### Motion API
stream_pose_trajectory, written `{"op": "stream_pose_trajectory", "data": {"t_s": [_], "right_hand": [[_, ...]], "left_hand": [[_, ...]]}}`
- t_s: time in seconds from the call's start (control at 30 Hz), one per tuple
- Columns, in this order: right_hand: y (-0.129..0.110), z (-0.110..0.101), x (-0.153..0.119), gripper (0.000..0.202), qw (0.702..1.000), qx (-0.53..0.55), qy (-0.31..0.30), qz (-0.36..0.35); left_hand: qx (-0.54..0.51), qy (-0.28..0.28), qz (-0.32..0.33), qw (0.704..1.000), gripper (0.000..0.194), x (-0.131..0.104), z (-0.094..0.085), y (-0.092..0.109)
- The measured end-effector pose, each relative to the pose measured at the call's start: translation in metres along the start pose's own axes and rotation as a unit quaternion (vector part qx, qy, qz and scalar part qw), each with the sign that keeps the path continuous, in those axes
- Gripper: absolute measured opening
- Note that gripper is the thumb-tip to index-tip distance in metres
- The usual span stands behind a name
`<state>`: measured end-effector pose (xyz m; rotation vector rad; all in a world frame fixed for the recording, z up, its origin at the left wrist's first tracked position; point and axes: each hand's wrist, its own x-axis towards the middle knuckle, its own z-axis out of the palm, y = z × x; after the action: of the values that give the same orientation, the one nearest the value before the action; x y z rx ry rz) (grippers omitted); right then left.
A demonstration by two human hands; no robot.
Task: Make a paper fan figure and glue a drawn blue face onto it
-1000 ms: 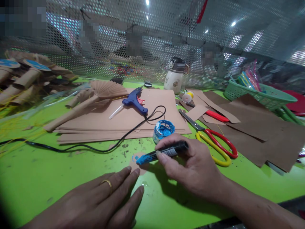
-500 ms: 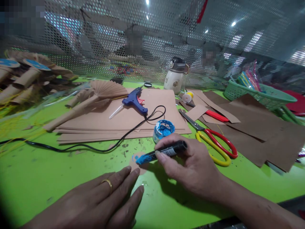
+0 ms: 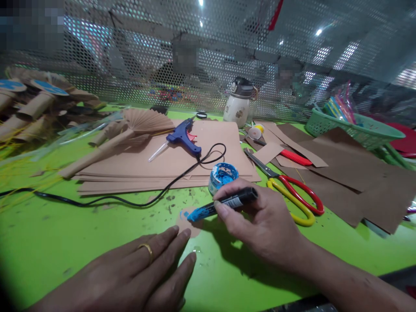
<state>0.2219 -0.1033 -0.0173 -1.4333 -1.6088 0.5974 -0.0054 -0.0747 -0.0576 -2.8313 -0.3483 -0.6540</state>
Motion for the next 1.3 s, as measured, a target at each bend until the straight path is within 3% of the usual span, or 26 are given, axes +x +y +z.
{"op": "stream_pose_trajectory", "data": {"t_s": [0.2, 0.43, 0.73, 1.3], "right_hand": [[0.0015, -0.0006, 0.0015, 0.005, 1.0, 0.003, 0.0, -0.014], [0.0032, 0.0008, 0.003, 0.004, 0.999, 0.003, 0.038, -0.025], [0.0041, 0.0007, 0.0008, 0.007, 1.0, 0.018, 0.004, -0.02], [0.0041, 0.0015, 0.0025, 0.006, 1.0, 0.007, 0.01, -0.021]], "left_hand": [[0.007, -0.022, -0.001, 1.0, 0.018, 0.0005, -0.0011, 0.0006], [0.012, 0.003, 0.0, 1.0, 0.021, 0.0027, -0.0034, 0.0006], [0.014, 0.014, -0.003, 1.0, 0.021, 0.0038, -0.0023, 0.0], [0.009, 0.019, -0.004, 1.0, 0.025, 0.0005, -0.0015, 0.0026]]}}
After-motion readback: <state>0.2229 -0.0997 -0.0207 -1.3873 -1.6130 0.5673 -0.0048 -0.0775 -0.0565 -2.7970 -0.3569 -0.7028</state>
